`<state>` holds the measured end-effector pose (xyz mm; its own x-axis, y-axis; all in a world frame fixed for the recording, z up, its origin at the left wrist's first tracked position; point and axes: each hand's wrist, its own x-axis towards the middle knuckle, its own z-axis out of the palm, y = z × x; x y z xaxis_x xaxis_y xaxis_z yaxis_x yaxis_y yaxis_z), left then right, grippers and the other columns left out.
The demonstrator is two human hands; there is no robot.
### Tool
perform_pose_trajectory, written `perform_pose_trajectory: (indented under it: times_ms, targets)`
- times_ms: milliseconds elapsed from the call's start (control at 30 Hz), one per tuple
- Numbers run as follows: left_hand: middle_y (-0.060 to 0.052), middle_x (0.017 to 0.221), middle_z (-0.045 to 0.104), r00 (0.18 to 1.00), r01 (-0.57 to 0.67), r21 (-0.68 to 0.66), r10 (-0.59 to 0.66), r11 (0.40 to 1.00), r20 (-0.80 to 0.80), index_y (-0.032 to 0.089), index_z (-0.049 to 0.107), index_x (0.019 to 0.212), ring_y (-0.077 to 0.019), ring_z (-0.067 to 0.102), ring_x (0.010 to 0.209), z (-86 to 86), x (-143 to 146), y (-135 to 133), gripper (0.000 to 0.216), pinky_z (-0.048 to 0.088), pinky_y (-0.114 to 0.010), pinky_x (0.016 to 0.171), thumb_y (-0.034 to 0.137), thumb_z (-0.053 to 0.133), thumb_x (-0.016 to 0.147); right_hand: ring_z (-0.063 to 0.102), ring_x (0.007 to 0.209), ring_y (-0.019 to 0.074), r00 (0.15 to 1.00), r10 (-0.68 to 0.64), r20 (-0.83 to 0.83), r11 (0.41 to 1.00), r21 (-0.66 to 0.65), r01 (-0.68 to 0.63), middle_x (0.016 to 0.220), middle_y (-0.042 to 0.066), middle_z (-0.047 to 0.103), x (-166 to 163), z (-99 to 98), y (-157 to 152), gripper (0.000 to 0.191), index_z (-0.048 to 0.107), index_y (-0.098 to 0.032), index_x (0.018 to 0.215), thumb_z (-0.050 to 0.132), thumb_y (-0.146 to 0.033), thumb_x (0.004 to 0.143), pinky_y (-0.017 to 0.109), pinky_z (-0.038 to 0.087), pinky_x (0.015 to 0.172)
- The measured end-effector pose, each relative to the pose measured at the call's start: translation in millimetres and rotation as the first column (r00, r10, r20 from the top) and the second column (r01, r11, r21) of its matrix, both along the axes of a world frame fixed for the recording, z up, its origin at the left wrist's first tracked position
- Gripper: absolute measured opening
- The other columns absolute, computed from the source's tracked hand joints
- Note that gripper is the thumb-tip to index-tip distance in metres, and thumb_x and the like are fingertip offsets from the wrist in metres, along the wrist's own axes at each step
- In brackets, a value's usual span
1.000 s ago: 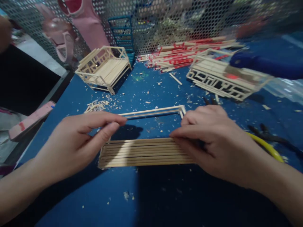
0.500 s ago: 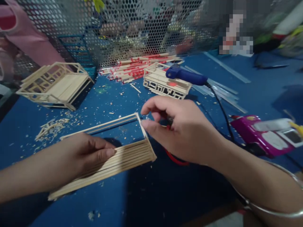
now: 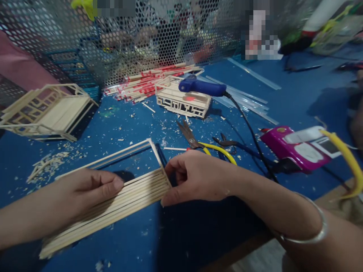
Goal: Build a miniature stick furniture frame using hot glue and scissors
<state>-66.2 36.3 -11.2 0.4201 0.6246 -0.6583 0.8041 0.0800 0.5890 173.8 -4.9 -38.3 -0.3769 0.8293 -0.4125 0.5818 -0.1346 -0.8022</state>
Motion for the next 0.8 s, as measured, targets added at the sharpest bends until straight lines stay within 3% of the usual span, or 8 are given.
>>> perform_pose_trajectory:
  times_ms: [433,533,633,700,800]
  targets:
    - [0.004,0.051,0.042,1.000,0.007,-0.014,-0.006,1.000,0.020,0.019,0.061,0.062,-0.0087,0.031,0.045,-2.0,0,1,0.036,0.025,-0.017,0.039,0.049,0.051,0.079,0.049,0.052,0.0090,0.995,-0.059,-0.086,0.994,-0.091,0.051,0.059,-0.005,0.056,-3,-3.2,-1,0.025,0.062,-0.017,0.081,0.073,-0.033,0.064,0.021,0.036,0.045]
    - [0.002,0.054,0.053,0.998,0.003,0.059,-0.006,0.998,0.059,0.021,0.069,0.085,-0.0100,0.038,0.045,-3.1,1,-3,0.031,0.029,-0.018,0.039,0.046,0.052,0.080,0.049,0.053,0.0092,0.994,-0.057,-0.097,0.993,-0.108,0.047,0.060,-0.005,0.056,-3,-3.4,-1,0.026,0.062,-0.017,0.081,0.073,-0.033,0.064,0.021,0.037,0.045]
    - [0.000,0.063,0.064,0.993,0.003,0.148,-0.021,0.989,0.120,0.023,0.060,0.122,-0.0111,0.044,0.043,-3.9,5,-9,0.044,0.033,-0.018,0.038,0.039,0.051,0.083,0.049,0.053,0.0091,0.994,-0.049,-0.095,0.994,-0.106,0.038,0.060,-0.005,0.056,-3,-3.4,1,0.028,0.061,-0.017,0.080,0.074,-0.036,0.062,0.021,0.036,0.045]
    - [-0.002,0.069,0.069,0.985,0.037,0.197,-0.070,0.980,0.159,0.023,0.059,0.126,-0.0116,0.048,0.044,-4.7,8,-13,0.045,0.037,-0.019,0.039,0.035,0.048,0.085,0.049,0.052,0.0087,0.996,-0.043,-0.078,0.995,-0.095,0.035,0.059,-0.005,0.056,-3,-2.9,2,0.028,0.062,-0.017,0.079,0.074,-0.036,0.062,0.020,0.036,0.045]
    - [-0.002,0.072,0.072,0.968,0.078,0.267,-0.137,0.961,0.210,0.025,0.067,0.116,-0.0131,0.056,0.051,-7.1,11,-15,0.037,0.041,-0.018,0.043,0.032,0.047,0.085,0.049,0.052,0.0079,0.998,-0.042,-0.048,0.997,-0.069,0.039,0.059,-0.005,0.056,-3,-1.6,2,0.027,0.062,-0.017,0.078,0.075,-0.035,0.062,0.020,0.035,0.045]
